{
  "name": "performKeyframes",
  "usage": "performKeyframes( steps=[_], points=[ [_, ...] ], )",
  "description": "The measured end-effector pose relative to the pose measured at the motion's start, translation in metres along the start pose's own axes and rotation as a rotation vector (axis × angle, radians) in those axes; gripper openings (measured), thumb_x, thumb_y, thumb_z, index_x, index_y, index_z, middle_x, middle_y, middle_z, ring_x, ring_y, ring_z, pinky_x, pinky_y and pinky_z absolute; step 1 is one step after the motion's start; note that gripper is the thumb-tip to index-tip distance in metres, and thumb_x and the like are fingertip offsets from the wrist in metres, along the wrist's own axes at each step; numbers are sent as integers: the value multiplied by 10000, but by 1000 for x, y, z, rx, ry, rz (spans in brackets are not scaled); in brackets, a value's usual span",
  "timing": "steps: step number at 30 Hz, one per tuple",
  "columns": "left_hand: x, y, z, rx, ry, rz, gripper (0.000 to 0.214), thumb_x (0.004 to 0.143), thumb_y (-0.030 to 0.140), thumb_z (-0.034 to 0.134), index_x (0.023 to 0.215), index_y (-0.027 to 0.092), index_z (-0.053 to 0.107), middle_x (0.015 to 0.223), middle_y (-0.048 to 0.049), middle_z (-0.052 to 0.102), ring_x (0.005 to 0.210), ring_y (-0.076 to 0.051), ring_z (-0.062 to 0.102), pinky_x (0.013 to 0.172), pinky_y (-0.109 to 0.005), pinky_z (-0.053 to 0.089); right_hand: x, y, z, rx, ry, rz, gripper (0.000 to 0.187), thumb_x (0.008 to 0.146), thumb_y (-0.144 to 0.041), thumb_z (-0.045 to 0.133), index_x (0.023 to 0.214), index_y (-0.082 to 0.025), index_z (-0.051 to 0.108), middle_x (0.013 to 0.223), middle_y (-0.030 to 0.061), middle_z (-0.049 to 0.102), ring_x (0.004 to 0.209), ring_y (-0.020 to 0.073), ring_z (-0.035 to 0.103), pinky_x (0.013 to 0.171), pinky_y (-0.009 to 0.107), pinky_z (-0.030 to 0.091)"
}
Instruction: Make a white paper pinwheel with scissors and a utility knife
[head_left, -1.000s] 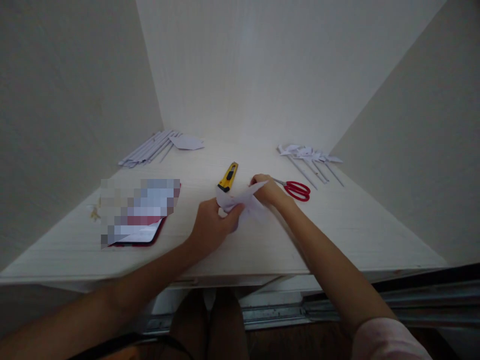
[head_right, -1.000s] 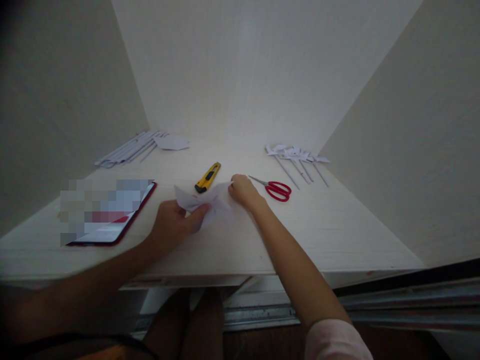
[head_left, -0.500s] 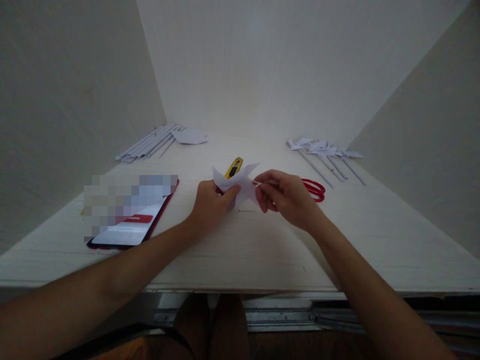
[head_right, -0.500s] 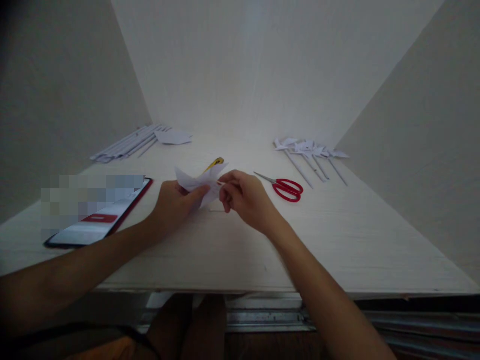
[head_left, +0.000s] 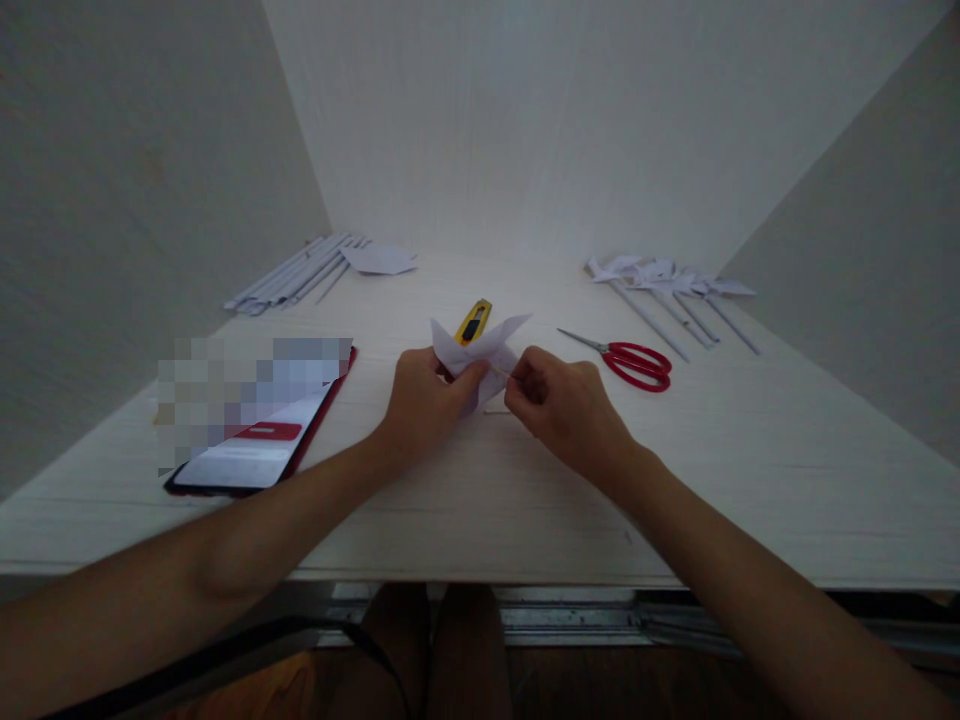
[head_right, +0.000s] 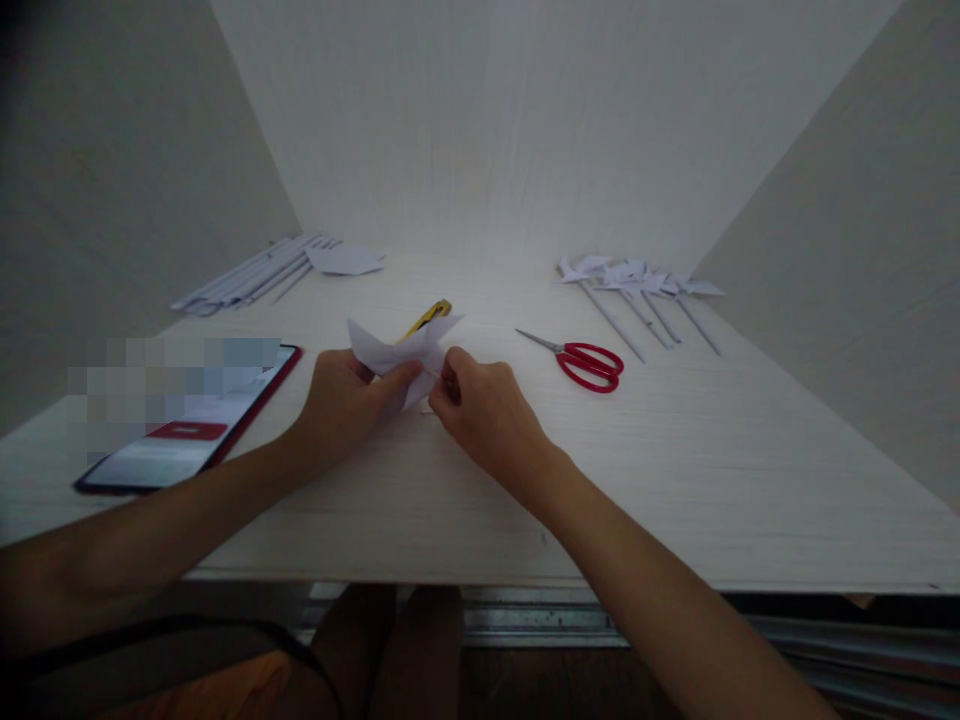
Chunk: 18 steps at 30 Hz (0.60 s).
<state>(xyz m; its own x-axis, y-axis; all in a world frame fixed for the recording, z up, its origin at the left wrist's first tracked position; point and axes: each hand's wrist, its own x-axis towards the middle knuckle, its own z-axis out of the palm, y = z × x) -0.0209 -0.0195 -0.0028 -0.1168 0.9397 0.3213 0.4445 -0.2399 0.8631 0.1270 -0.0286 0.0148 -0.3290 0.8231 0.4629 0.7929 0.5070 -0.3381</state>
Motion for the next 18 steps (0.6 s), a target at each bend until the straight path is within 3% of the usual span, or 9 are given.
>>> performKeyframes(
  steps=[9,18],
  points=[
    [0,0,0,37,16,15,181,655,268,586,625,102,654,560,-33,633,549,-150,584,511,-245,455,0,-3,1,36,-32,28,147,822,-217,453,741,-135,543,642,46,635,547,117,552,514,229,327],
    [0,0,0,36,10,17,175,661,260,583,625,103,652,569,-31,632,561,-151,585,539,-252,467,-1,-2,-1,94,-10,12,128,809,-207,470,715,-144,530,600,21,623,506,98,545,504,220,329]
  ],
)
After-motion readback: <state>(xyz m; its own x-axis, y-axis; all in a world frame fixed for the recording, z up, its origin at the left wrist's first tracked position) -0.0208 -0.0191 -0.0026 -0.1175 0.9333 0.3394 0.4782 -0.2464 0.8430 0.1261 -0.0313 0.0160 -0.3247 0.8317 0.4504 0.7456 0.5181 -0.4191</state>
